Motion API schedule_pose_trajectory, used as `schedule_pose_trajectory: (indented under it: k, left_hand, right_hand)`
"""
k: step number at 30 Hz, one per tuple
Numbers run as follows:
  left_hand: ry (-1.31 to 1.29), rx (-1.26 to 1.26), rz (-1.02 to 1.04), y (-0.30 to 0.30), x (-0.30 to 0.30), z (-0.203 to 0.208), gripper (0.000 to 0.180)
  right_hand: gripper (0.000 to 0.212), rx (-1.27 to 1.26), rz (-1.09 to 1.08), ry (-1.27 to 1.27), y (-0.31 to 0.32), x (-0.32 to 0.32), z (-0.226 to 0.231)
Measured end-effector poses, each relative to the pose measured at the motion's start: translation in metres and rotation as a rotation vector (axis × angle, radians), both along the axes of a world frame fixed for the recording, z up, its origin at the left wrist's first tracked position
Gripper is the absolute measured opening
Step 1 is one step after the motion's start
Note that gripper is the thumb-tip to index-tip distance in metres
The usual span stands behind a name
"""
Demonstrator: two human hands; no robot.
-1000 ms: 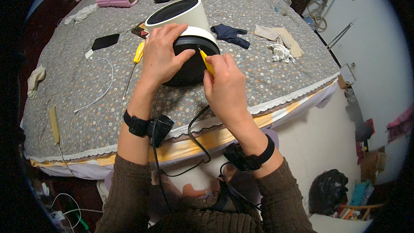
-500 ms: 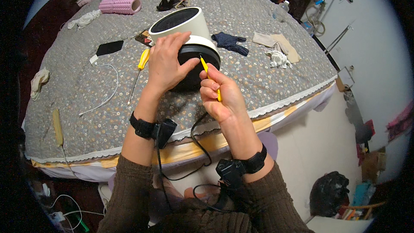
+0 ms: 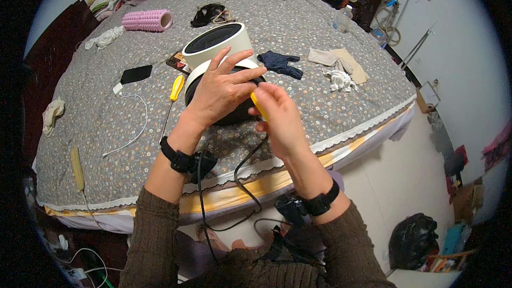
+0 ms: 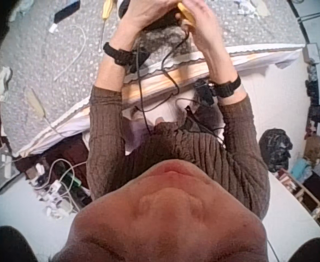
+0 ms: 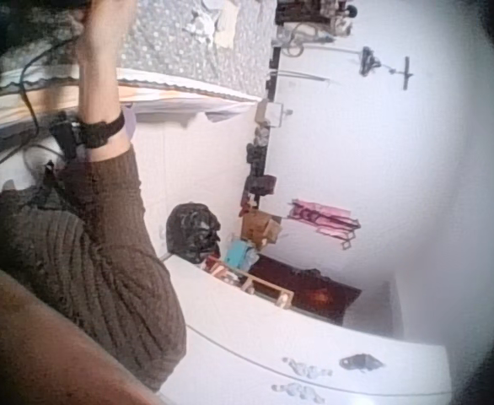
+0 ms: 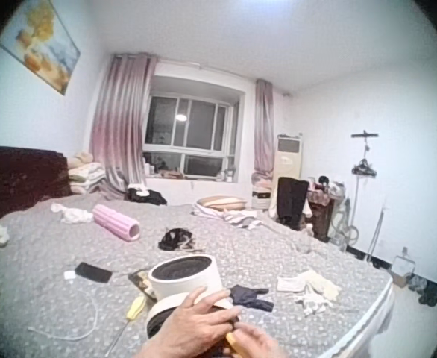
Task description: The person uses a yellow plastic pry tool to separate the black base from the white body of a small appliance. They repeatedly insert the tool into the seam, rotate the device, and pry at different points to release the clips holding the base.
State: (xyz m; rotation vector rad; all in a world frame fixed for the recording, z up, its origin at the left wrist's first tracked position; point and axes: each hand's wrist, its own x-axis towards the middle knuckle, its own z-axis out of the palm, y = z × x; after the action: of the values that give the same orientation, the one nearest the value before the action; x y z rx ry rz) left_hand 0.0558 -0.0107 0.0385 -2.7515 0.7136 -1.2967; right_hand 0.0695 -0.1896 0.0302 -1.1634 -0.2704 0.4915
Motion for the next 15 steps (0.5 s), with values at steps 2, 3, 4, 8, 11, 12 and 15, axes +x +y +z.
schedule_pose_trajectory:
  k: [2, 3, 4, 8, 11, 12, 15]
  left_hand:
    - [0.008, -0.001, -0.015, 0.001, 0.000, 0.001, 0.004]
    - [0.029, -0.002, -0.020, 0.002, 0.000, 0.002, 0.005]
    - [0.037, -0.013, -0.030, 0.002, -0.001, 0.002, 0.006]
    - [0.046, 0.024, 0.036, 0.014, -0.001, 0.005, 0.035]
    - [0.000, -0.298, 0.203, 0.031, -0.004, 0.006, 0.054]
    - [0.118, -0.362, 0.200, 0.038, -0.005, 0.006, 0.072]
    - [0.302, -0.465, 0.220, 0.041, -0.006, -0.001, 0.067]
  right_hand:
    - [0.031, -0.567, -0.177, -0.861, -0.011, -0.009, 0.001]
    - [0.033, -0.827, -0.251, -1.305, -0.016, -0.011, 0.002]
    - [0.038, -0.917, -0.314, -1.467, -0.019, -0.012, 0.001]
    - [0.037, -1.069, -0.274, -1.701, -0.026, -0.001, 0.005]
    - [0.036, -1.088, -0.211, -1.732, -0.027, 0.004, 0.009]
    - [0.036, -1.094, -0.199, -1.728, -0.026, 0.004, 0.010]
    - [0.034, -1.100, -0.179, -1.739, -0.021, 0.003, 0.012]
